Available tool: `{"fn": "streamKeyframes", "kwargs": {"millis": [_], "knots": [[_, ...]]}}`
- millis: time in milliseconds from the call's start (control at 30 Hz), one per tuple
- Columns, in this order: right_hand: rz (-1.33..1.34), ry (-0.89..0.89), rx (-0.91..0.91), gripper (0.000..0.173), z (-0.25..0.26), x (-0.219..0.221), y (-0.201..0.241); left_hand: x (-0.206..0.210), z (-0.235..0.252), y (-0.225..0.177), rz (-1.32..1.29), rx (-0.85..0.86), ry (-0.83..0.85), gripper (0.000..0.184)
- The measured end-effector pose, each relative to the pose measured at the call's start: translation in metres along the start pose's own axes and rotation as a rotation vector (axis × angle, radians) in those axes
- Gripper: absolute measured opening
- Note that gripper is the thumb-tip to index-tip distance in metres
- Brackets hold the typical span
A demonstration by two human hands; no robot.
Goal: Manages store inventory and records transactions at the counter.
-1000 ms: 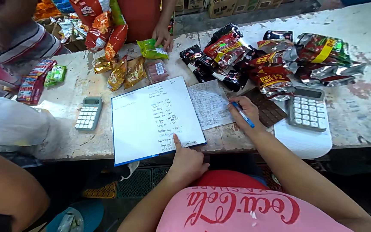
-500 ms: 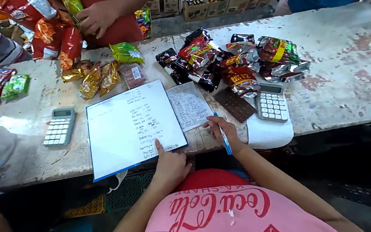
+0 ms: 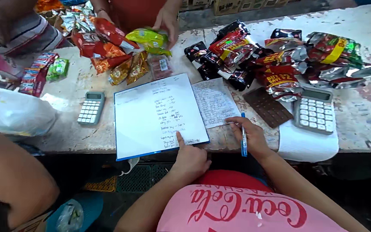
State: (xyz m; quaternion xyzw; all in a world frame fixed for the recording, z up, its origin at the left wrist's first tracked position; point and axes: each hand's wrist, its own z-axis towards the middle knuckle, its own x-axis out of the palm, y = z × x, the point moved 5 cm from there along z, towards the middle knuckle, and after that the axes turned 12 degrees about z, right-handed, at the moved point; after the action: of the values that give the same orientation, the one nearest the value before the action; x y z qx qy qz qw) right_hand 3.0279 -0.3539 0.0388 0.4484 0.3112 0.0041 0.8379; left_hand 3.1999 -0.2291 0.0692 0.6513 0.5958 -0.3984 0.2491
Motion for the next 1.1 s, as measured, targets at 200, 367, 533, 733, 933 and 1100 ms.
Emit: {"fn": "streamKeyframes", "kwargs": {"millis": [200, 367, 533, 733, 933, 1100], "knots": [[-0.043, 0.025, 0.001, 0.032, 0.000, 0.001, 0.000, 0.001, 0.000, -0.001, -0.007, 0.005, -0.062, 0.048], [-0.050, 0.029, 0.027, 0.031, 0.001, 0.001, 0.001, 0.003, 0.000, -0.001, -0.011, 0.015, -0.094, 0.047], [-0.061, 0.027, 0.060, 0.031, 0.001, 0.000, 0.000, 0.002, -0.004, -0.002, -0.004, 0.010, -0.057, 0.046], [-0.047, 0.022, 0.048, 0.030, 0.002, 0.000, 0.001, -0.005, -0.018, -0.001, -0.039, 0.108, -0.271, 0.042], [-0.036, 0.032, 0.050, 0.032, 0.003, 0.000, 0.000, -0.027, -0.045, 0.058, -0.199, -0.041, -0.877, 0.019], [-0.032, 0.043, 0.071, 0.032, 0.003, -0.001, 0.001, -0.021, -0.049, 0.147, -0.143, -0.432, -0.990, 0.021]]}}
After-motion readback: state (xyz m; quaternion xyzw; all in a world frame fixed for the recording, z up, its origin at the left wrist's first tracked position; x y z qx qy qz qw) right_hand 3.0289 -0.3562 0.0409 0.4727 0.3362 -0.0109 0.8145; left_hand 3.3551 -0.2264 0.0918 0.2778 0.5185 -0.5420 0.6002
